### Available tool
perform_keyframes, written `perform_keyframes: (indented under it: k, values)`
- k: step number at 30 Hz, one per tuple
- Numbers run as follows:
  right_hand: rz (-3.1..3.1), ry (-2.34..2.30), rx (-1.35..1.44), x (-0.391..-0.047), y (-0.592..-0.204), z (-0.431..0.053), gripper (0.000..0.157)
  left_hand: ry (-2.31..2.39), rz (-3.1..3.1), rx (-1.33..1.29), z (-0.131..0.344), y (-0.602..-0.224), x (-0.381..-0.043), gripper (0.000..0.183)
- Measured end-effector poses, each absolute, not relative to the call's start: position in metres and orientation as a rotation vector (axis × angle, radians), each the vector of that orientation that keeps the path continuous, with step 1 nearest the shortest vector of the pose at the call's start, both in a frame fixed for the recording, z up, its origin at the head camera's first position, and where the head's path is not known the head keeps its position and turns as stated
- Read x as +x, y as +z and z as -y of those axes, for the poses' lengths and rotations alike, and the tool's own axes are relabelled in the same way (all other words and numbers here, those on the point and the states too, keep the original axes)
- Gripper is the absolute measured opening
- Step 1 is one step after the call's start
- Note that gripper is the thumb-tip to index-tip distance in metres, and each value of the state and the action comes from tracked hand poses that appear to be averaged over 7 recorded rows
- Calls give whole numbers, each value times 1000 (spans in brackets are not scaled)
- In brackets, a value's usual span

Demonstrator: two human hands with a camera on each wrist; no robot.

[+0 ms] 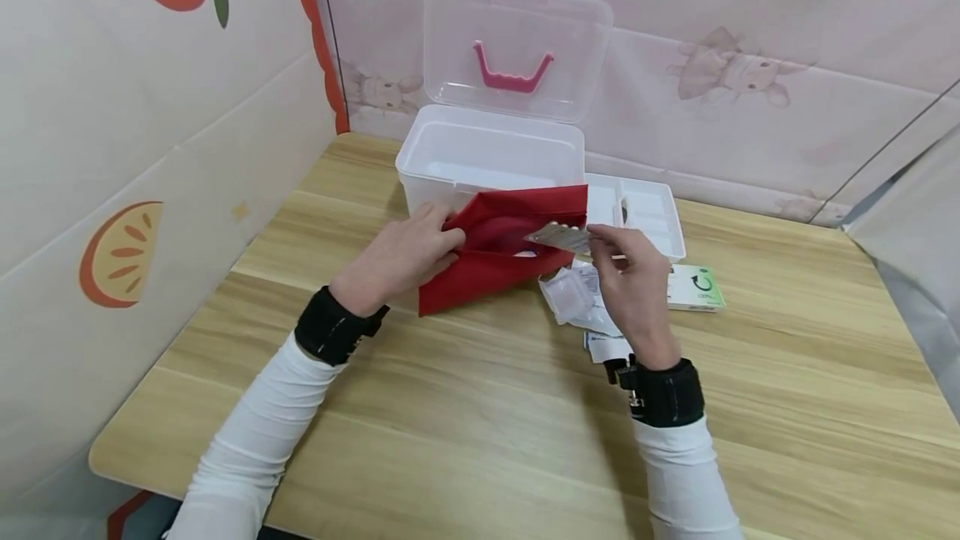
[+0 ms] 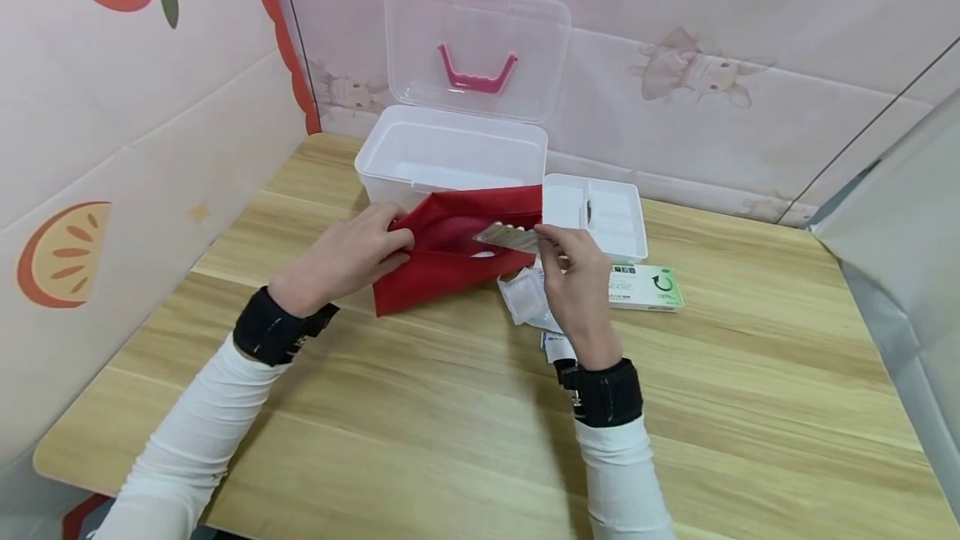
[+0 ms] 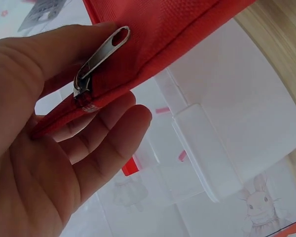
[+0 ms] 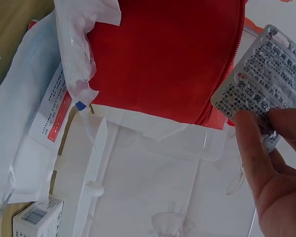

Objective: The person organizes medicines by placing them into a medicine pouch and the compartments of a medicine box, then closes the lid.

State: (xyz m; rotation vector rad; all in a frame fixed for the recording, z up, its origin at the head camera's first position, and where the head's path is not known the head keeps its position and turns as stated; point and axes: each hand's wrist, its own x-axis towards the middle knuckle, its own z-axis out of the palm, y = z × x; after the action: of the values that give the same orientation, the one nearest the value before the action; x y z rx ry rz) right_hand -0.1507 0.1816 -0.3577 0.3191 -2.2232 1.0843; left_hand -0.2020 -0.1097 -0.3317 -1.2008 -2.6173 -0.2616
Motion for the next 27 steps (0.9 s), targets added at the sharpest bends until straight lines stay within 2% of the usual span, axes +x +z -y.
perform_keyframes:
  k: [11,27]
  values:
    - [2235,1077,390,-153,-360,-170,22,-261,2628,-1203,109,-332,-202,17]
    - [2337,1019,506,-153,-365,-165,23,-246,2614,-1209,108,-334,-203,13]
